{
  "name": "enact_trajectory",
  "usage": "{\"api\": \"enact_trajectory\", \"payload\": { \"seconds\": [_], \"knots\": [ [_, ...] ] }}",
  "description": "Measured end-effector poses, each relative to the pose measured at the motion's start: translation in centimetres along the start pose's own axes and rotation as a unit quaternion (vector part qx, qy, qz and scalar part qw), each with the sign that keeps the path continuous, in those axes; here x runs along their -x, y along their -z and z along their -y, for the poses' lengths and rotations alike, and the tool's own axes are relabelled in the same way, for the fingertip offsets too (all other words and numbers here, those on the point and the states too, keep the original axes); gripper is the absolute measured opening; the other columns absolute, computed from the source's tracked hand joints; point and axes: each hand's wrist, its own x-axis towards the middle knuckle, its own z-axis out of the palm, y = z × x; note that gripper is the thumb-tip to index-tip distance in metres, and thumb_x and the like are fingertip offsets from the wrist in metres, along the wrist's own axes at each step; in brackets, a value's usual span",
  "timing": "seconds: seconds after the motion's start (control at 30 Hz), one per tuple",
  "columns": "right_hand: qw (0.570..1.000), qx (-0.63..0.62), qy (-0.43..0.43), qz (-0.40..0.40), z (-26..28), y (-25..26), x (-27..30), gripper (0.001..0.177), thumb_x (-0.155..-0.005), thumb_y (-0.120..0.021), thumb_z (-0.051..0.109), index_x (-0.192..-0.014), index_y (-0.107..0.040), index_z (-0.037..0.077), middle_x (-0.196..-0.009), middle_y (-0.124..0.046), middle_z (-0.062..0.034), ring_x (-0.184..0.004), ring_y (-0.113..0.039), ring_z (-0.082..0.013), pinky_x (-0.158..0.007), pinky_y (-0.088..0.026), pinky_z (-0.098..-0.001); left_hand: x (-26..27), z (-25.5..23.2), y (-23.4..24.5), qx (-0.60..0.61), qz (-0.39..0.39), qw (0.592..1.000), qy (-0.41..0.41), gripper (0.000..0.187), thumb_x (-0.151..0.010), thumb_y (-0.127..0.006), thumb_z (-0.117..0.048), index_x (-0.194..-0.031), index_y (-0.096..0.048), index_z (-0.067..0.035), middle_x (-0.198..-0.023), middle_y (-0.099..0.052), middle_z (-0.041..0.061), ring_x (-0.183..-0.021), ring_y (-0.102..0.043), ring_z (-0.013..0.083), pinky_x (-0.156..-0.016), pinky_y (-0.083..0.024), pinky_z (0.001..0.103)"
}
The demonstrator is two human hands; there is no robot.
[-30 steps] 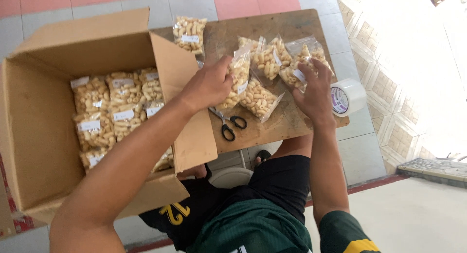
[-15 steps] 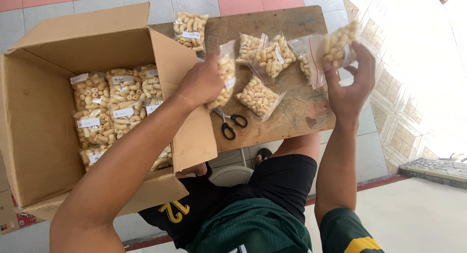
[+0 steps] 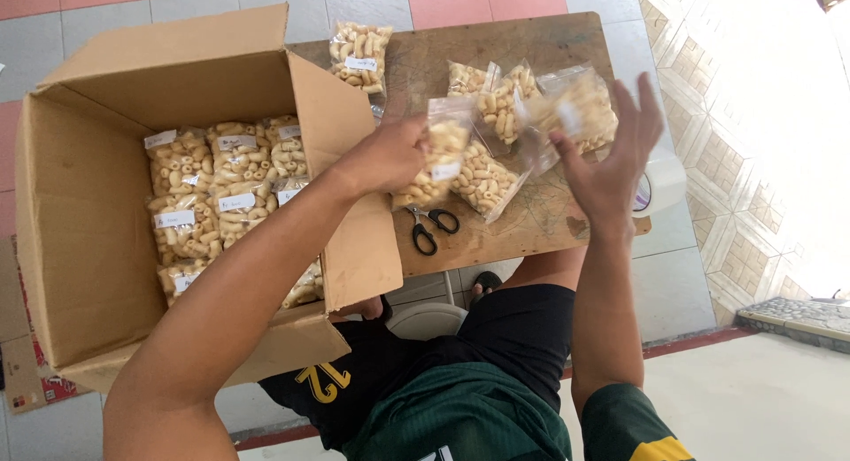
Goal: Packing small plastic bags of snacks into a cardboard box, occasionally trimming the bags with scissors.
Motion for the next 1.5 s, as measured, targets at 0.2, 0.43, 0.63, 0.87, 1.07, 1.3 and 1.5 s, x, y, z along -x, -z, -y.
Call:
{"api": "enact_trajectory", "payload": {
  "seconds": [0.2,0.43,0.63,0.87,1.07,1.3,1.5],
  "knots": [
    [0.899,-0.418,-0.055,0.116,3.4,-2.2,0.8,0.075,-0.086,-0.079,0.027,-0.145,-0.037,0.007,-0.129,-0.055,-0.0248,-0.118,-0.057,-0.0386,-0.099,-0.048,-0.0525,0.3,-0.5,0.7,0.104,0.051,0.983,-0.141,0.044,-0.094,-0.038,-0.007,-0.133,-0.056,0.001,-0.124,-0.062,0.032,-0.117,-0.057,0.0411,-0.103,-0.041,0.053],
    [0.878,-0.464,-0.122,0.006,2.1,-6.1,2.2,0.016,-0.085,-0.080,0.000,-0.094,-0.067,-0.001,-0.087,-0.065,-0.0092,-0.087,-0.066,-0.0141,-0.081,-0.056,-0.0286,-2.4,3.2,-0.3,0.091,-0.015,0.985,-0.149,0.042,-0.087,-0.062,-0.026,-0.129,-0.062,-0.027,-0.122,-0.068,0.007,-0.098,-0.071,0.0227,-0.088,-0.057,0.037],
    [0.887,-0.445,-0.123,-0.020,5.1,-5.5,1.8,0.017,-0.080,-0.085,-0.002,-0.085,-0.069,0.000,-0.079,-0.065,-0.0113,-0.078,-0.064,-0.0127,-0.076,-0.055,-0.0266,-2.9,3.7,-0.2,0.076,-0.104,0.966,-0.226,0.020,-0.093,-0.062,-0.025,-0.107,-0.075,-0.020,-0.100,-0.075,0.009,-0.095,-0.070,0.0235,-0.084,-0.054,0.041],
    [0.918,-0.388,-0.079,-0.030,6.4,-5.3,2.1,0.012,-0.087,-0.081,0.001,-0.086,-0.070,-0.001,-0.075,-0.065,-0.0083,-0.078,-0.059,-0.0080,-0.073,-0.053,-0.0259,-3.3,4.0,-0.6,0.103,-0.141,0.960,-0.221,0.020,-0.100,-0.054,-0.022,-0.100,-0.074,-0.022,-0.081,-0.073,0.006,-0.083,-0.068,0.0194,-0.081,-0.053,0.036],
    [0.923,-0.384,-0.030,-0.016,8.0,-4.8,2.0,0.025,-0.082,-0.083,0.003,-0.100,-0.067,-0.002,-0.086,-0.067,-0.0110,-0.087,-0.063,-0.0145,-0.080,-0.052,-0.0300,-2.5,3.3,-0.9,0.121,-0.142,0.956,-0.226,0.022,-0.102,-0.048,-0.021,-0.111,-0.068,-0.022,-0.091,-0.072,0.015,-0.096,-0.069,0.0356,-0.090,-0.050,0.047],
    [0.921,-0.388,-0.018,0.003,12.1,-3.8,1.9,0.033,-0.083,-0.083,0.002,-0.112,-0.067,-0.002,-0.088,-0.069,-0.0145,-0.087,-0.057,-0.0104,-0.081,-0.055,-0.0313,-2.4,3.2,-1.3,0.048,-0.211,0.930,-0.296,0.021,-0.104,-0.040,-0.018,-0.103,-0.060,-0.020,-0.070,-0.062,0.007,-0.071,-0.065,0.0286,-0.075,-0.052,0.041],
    [0.923,-0.380,-0.012,-0.061,13.1,-4.0,2.8,0.028,-0.088,-0.077,0.004,-0.112,-0.066,-0.005,-0.096,-0.068,-0.0172,-0.090,-0.061,-0.0156,-0.082,-0.056,-0.0345,-1.2,2.8,-1.7,-0.028,-0.255,0.914,-0.316,0.015,-0.100,-0.042,-0.016,-0.109,-0.054,-0.018,-0.090,-0.067,0.020,-0.091,-0.064,0.0475,-0.080,-0.047,0.056]
  ]
}}
